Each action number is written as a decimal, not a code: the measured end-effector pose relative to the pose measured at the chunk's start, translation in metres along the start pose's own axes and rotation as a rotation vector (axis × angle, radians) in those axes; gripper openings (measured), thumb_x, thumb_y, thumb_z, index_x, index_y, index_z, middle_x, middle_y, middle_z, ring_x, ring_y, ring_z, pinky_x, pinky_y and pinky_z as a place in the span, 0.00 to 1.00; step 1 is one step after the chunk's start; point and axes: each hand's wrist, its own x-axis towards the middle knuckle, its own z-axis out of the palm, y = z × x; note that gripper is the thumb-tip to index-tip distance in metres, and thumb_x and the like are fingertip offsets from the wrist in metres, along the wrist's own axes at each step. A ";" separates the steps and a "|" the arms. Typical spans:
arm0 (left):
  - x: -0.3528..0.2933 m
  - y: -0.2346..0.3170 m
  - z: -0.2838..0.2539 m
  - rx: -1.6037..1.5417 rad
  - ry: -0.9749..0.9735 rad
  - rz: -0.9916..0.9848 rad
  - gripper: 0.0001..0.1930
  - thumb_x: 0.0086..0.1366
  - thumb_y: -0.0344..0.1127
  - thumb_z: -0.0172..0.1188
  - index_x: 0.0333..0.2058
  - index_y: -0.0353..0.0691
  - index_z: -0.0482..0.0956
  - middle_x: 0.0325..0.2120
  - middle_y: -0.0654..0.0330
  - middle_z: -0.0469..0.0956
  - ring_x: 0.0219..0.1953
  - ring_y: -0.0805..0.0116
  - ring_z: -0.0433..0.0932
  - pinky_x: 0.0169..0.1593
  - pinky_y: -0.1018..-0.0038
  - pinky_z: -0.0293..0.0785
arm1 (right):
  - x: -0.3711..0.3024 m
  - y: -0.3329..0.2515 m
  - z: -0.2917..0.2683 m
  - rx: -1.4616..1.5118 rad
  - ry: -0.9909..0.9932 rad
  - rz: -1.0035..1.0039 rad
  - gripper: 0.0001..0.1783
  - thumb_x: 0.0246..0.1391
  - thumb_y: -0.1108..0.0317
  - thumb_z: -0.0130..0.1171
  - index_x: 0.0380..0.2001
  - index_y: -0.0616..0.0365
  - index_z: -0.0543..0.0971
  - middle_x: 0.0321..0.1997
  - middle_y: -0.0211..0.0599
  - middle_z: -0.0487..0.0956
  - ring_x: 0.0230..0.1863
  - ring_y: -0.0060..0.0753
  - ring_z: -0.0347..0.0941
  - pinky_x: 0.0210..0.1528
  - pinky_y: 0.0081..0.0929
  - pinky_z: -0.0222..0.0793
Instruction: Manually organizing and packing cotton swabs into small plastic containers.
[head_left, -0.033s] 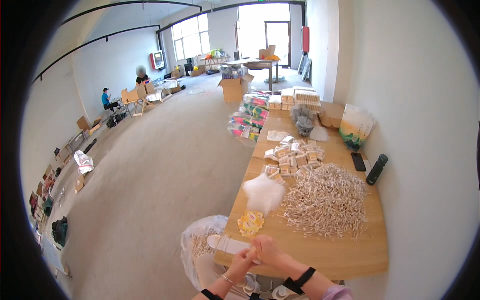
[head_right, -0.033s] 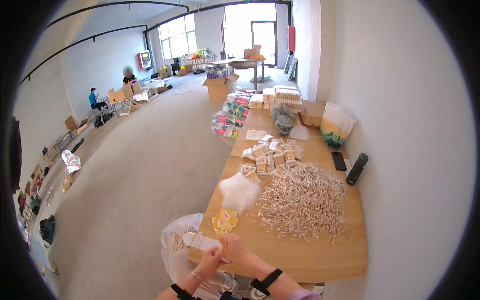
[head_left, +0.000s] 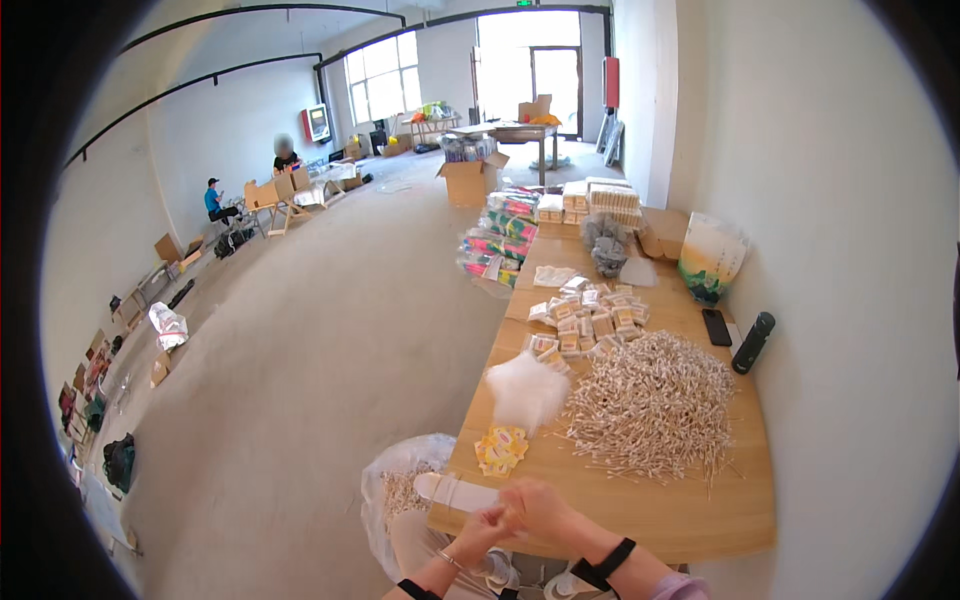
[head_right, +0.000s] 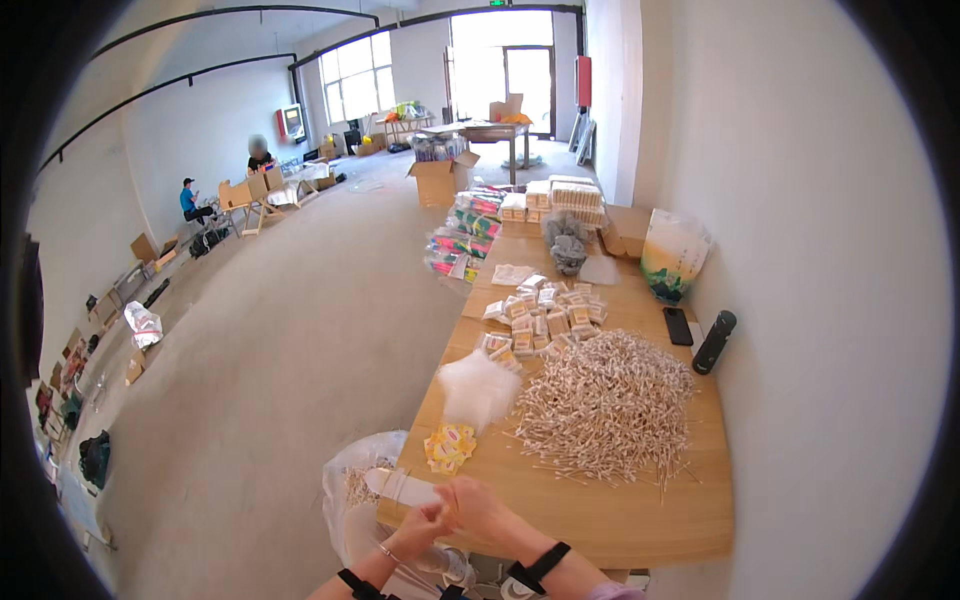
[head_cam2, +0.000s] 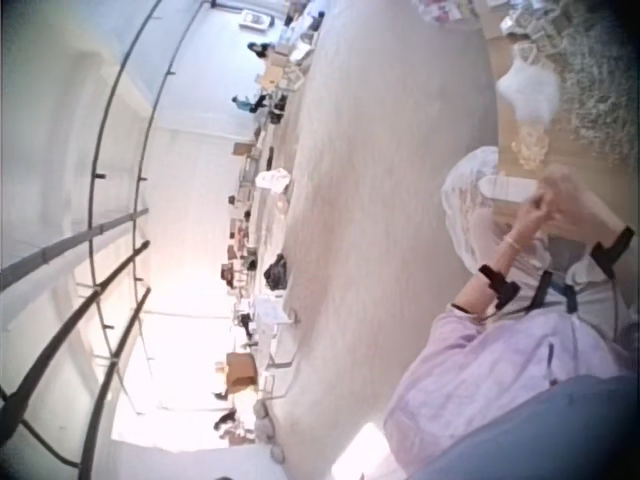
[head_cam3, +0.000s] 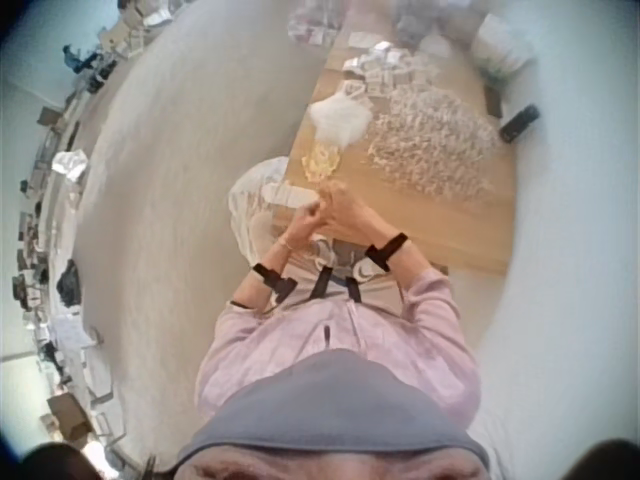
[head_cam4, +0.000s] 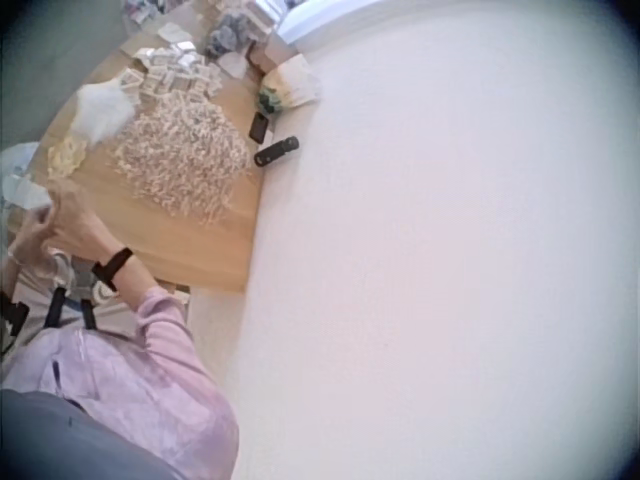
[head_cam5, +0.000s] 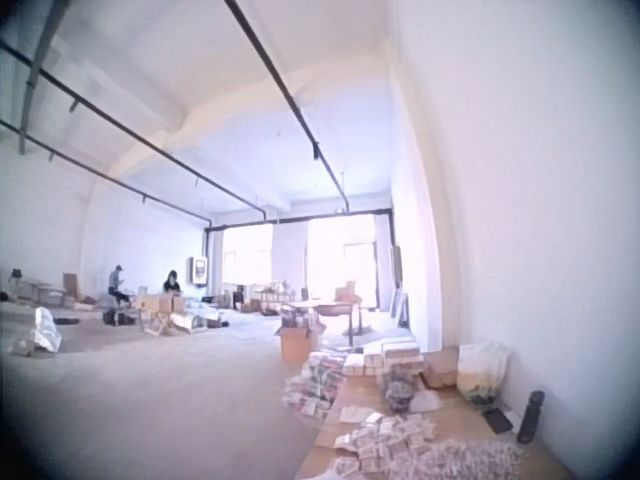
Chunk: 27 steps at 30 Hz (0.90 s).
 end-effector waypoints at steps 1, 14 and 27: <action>-0.002 0.000 -0.006 0.298 -0.263 -0.100 0.13 0.66 0.39 0.57 0.46 0.41 0.74 0.38 0.63 0.79 0.39 0.75 0.77 0.47 0.78 0.74 | -0.009 -0.006 -0.007 -0.012 -0.143 0.000 0.17 0.63 0.58 0.42 0.30 0.56 0.76 0.31 0.47 0.77 0.34 0.52 0.75 0.34 0.43 0.70; -0.024 -0.014 0.000 0.687 -0.274 0.012 0.22 0.55 0.40 0.69 0.47 0.39 0.76 0.50 0.59 0.73 0.51 0.69 0.70 0.53 0.72 0.68 | -0.015 -0.046 -0.008 -0.074 -0.539 0.030 0.23 0.61 0.48 0.44 0.46 0.54 0.74 0.43 0.46 0.77 0.45 0.51 0.73 0.46 0.39 0.69; -0.041 0.003 -0.020 0.094 -0.113 -0.094 0.13 0.64 0.32 0.58 0.48 0.39 0.75 0.43 0.62 0.77 0.43 0.72 0.76 0.46 0.74 0.75 | -0.038 -0.032 0.008 0.022 -0.168 -0.135 0.15 0.42 0.64 0.62 0.36 0.54 0.81 0.43 0.34 0.76 0.52 0.41 0.68 0.53 0.34 0.68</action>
